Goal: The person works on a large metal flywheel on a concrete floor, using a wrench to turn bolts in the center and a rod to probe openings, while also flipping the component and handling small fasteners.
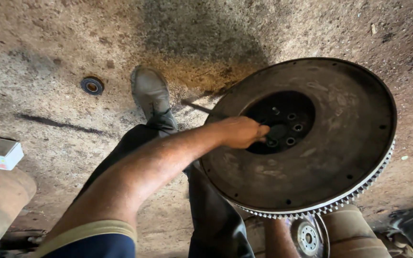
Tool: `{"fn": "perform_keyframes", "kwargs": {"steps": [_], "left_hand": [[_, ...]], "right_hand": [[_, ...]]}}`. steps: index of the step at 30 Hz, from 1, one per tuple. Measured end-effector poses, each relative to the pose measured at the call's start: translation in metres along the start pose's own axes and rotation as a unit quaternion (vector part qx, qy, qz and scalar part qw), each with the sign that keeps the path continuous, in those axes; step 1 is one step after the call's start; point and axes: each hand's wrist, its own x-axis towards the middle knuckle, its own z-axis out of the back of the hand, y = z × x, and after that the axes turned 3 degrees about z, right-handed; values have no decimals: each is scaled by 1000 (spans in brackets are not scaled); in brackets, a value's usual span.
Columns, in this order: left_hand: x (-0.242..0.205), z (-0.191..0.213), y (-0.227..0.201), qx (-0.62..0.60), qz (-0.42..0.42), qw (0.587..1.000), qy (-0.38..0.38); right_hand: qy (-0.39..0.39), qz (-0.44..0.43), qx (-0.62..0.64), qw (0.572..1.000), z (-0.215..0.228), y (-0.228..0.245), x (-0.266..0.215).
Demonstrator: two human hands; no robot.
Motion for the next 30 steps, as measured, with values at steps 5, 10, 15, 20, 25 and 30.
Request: {"fn": "perform_keyframes", "kwargs": {"steps": [5, 10, 15, 20, 25, 30], "left_hand": [[-6, -15, -20, -16, 107, 994, -13], [-3, -12, -44, -57, 233, 971, 11], [-12, -5, -58, -109, 238, 954, -148], [-15, -12, -65, -67, 205, 964, -158], [2, -12, -62, -19, 244, 968, -55], [-1, -27, -35, -4, 127, 984, -127]], "right_hand": [[-9, -2, -3, 1000, 13, 3, -6], [-4, -6, 5, 1000, 11, -8, -5], [3, -2, 12, 1000, 1, -14, 6], [9, 10, 30, 999, -13, -19, 19], [-7, 32, 61, 998, -20, -17, 23], [-7, 55, 94, 994, -36, -11, 35]]}}
